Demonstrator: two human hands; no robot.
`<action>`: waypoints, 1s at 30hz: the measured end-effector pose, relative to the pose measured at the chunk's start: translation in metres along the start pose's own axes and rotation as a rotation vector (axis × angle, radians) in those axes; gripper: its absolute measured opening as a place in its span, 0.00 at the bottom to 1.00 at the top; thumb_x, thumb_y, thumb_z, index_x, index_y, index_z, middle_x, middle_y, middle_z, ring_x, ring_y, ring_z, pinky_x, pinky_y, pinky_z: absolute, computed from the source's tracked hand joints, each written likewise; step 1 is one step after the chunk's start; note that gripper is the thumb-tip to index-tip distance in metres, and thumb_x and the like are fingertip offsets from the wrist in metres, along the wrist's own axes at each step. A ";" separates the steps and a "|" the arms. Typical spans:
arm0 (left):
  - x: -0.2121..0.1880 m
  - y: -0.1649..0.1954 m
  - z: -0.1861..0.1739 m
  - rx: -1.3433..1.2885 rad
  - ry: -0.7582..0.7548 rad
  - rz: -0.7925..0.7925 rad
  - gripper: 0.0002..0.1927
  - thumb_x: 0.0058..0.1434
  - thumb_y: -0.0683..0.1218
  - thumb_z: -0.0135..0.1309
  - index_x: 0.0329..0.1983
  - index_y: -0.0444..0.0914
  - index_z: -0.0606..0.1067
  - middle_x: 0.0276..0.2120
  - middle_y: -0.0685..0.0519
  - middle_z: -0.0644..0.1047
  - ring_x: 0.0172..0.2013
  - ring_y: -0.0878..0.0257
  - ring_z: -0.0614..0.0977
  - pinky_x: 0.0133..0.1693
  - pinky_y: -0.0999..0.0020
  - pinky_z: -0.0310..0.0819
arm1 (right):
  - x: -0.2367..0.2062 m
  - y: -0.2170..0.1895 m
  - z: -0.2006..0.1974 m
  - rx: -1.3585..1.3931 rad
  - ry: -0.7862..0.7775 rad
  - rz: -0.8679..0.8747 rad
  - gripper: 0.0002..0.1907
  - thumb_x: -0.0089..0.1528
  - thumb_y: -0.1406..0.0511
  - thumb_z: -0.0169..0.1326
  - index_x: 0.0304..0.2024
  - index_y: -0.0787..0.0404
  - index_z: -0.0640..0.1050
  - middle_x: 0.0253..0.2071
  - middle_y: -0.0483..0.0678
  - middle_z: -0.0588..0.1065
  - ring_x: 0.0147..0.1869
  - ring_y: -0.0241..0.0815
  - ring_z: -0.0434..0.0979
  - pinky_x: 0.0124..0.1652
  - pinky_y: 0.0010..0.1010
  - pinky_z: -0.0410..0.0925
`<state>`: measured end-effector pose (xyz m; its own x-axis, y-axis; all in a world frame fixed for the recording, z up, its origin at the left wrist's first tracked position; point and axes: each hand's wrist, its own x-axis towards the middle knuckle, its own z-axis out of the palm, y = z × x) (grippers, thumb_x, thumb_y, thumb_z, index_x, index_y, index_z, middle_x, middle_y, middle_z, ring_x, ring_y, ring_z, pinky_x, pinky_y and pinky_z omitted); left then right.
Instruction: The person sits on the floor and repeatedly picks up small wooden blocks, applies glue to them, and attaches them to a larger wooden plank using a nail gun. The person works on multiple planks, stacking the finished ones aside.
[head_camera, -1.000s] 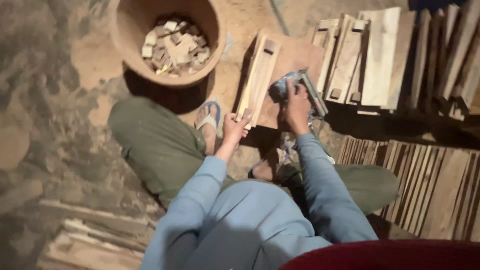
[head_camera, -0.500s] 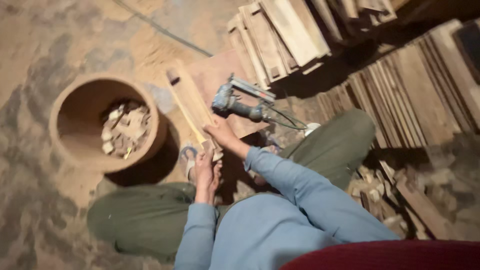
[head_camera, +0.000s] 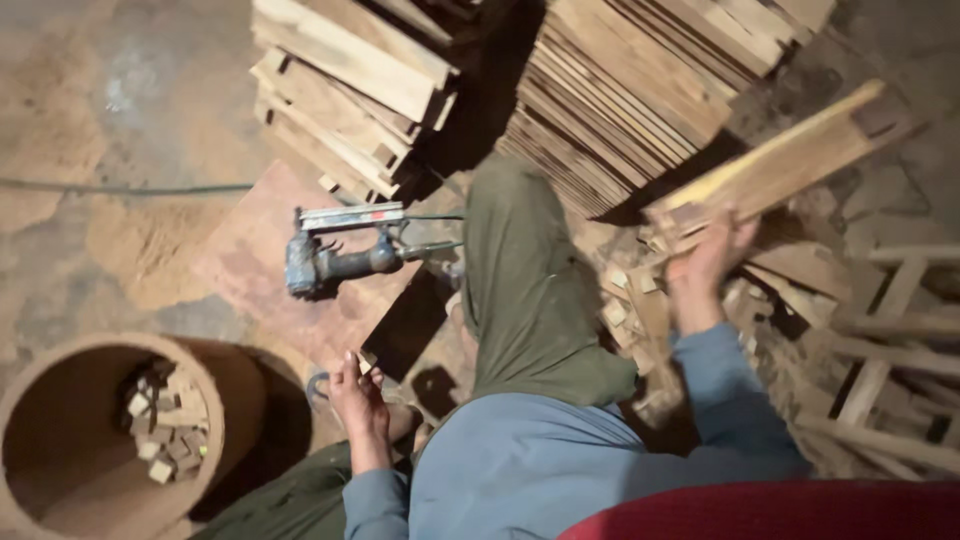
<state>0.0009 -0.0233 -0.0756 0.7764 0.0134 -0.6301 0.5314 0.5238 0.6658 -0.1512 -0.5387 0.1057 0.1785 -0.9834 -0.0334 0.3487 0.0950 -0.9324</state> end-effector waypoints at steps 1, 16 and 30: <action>0.000 -0.004 0.007 0.045 -0.006 0.000 0.08 0.69 0.48 0.58 0.41 0.40 0.73 0.30 0.54 0.77 0.24 0.65 0.78 0.25 0.74 0.72 | 0.028 0.005 -0.027 0.010 0.111 -0.011 0.29 0.67 0.62 0.53 0.68 0.56 0.59 0.65 0.54 0.67 0.66 0.52 0.72 0.58 0.47 0.74; -0.028 -0.034 0.068 0.274 0.002 0.070 0.09 0.67 0.47 0.58 0.36 0.39 0.72 0.23 0.56 0.72 0.19 0.67 0.73 0.23 0.73 0.71 | 0.166 0.001 0.012 -1.293 -0.370 -0.778 0.46 0.55 0.61 0.76 0.68 0.64 0.64 0.70 0.64 0.59 0.74 0.61 0.54 0.69 0.59 0.51; -0.027 -0.028 0.056 0.243 0.019 0.070 0.09 0.65 0.48 0.60 0.36 0.39 0.73 0.23 0.57 0.74 0.18 0.70 0.72 0.23 0.74 0.72 | 0.195 0.005 0.034 -1.626 -0.543 -0.742 0.55 0.48 0.56 0.80 0.72 0.60 0.65 0.63 0.66 0.65 0.66 0.74 0.62 0.61 0.67 0.60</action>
<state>-0.0159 -0.0857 -0.0545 0.8088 0.0599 -0.5850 0.5442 0.3006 0.7832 -0.0832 -0.7244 0.1069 0.7713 -0.5681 0.2869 -0.5663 -0.8184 -0.0980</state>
